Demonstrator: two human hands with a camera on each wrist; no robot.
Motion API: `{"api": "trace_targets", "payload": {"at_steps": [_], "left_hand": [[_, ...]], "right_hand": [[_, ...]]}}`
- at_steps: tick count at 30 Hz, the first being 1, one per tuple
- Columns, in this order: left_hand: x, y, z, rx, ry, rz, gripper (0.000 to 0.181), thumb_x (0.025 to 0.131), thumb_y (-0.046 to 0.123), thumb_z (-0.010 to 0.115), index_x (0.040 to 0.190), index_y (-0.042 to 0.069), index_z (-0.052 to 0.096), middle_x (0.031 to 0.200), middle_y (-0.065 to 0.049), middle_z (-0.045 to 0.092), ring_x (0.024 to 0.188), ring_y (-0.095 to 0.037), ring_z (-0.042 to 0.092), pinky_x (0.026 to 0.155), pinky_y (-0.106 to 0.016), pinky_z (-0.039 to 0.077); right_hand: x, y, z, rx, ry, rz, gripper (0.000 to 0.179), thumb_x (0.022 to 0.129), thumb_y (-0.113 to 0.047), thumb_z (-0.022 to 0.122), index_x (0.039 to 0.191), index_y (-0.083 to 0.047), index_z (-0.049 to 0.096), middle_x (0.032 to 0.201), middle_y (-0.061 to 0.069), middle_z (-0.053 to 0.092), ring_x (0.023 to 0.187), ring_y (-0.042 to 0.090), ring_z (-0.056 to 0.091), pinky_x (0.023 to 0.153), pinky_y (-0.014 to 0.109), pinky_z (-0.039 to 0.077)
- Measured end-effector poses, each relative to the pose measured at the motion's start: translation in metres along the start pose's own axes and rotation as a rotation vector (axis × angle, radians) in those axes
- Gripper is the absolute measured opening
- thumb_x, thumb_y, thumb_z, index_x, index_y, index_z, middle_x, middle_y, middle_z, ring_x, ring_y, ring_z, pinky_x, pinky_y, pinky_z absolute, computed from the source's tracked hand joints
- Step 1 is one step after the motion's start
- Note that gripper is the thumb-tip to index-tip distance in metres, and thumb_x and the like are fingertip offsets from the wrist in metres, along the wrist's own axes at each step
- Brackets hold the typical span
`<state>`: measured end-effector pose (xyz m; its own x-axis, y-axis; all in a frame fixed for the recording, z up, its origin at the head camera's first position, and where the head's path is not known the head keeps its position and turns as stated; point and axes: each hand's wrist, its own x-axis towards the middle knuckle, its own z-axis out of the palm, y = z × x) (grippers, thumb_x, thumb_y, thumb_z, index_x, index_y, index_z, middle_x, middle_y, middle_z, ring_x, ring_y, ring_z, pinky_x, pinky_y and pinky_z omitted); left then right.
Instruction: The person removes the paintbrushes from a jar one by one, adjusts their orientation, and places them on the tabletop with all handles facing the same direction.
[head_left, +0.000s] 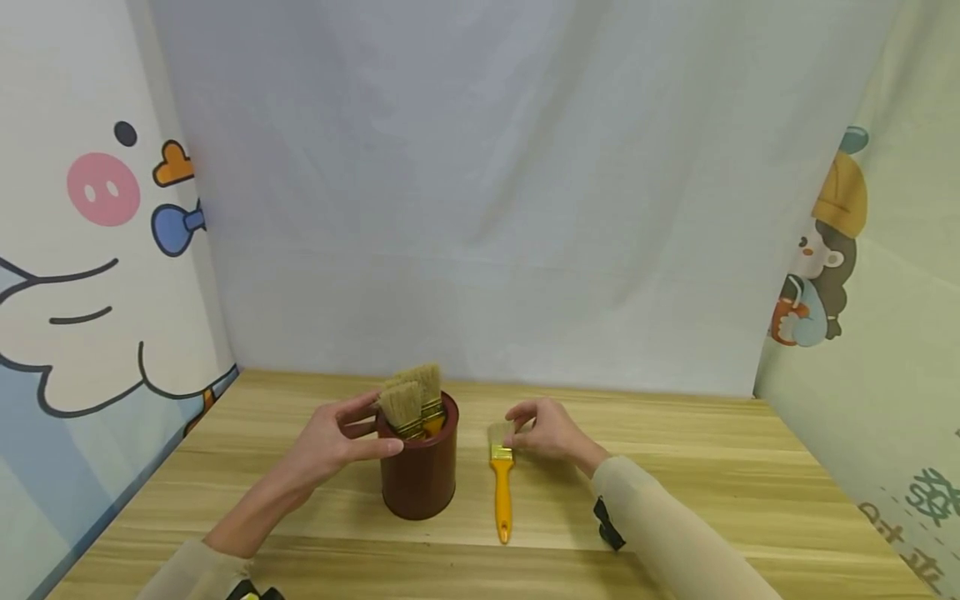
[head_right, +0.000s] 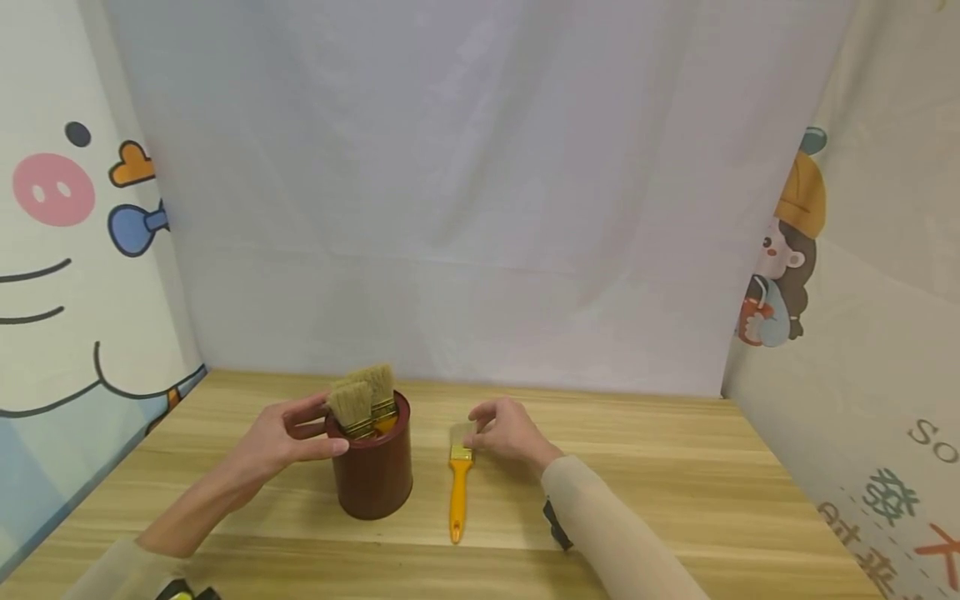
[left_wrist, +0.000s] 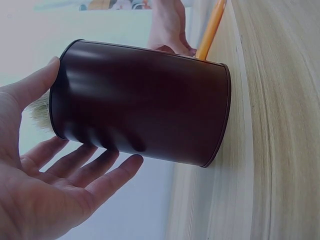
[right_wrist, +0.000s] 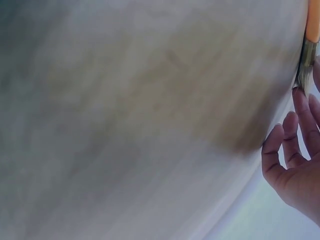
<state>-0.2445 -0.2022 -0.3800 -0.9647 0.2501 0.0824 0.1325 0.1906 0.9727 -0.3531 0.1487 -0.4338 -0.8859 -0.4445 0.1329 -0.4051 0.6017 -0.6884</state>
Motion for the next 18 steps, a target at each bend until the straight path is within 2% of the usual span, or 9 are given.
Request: {"api": "trace_targets", "payload": {"at_steps": [11, 18], "left_hand": [[-0.0003, 0.0008, 0.0005, 0.007, -0.009, 0.005, 0.095, 0.09, 0.023, 0.085, 0.164, -0.002, 0.031, 0.157, -0.031, 0.043, 0.142, -0.049, 0.046, 0.105, -0.049, 0.052], [-0.0007, 0.0009, 0.0, 0.004, -0.016, 0.01, 0.094, 0.091, 0.022, 0.085, 0.164, -0.002, 0.032, 0.157, -0.032, 0.043, 0.141, -0.049, 0.046, 0.104, -0.049, 0.053]], "right_hand": [[0.0003, -0.0003, -0.0009, 0.005, -0.004, 0.016, 0.036, 0.086, -0.009, 0.089, 0.117, 0.004, 0.076, 0.097, 0.008, 0.075, 0.075, 0.014, 0.066, 0.068, 0.03, 0.055], [-0.0006, -0.0005, -0.0073, -0.005, -0.002, 0.048, 0.039, 0.087, -0.012, 0.088, 0.121, 0.003, 0.074, 0.105, 0.009, 0.075, 0.087, 0.018, 0.068, 0.079, 0.035, 0.057]]}}
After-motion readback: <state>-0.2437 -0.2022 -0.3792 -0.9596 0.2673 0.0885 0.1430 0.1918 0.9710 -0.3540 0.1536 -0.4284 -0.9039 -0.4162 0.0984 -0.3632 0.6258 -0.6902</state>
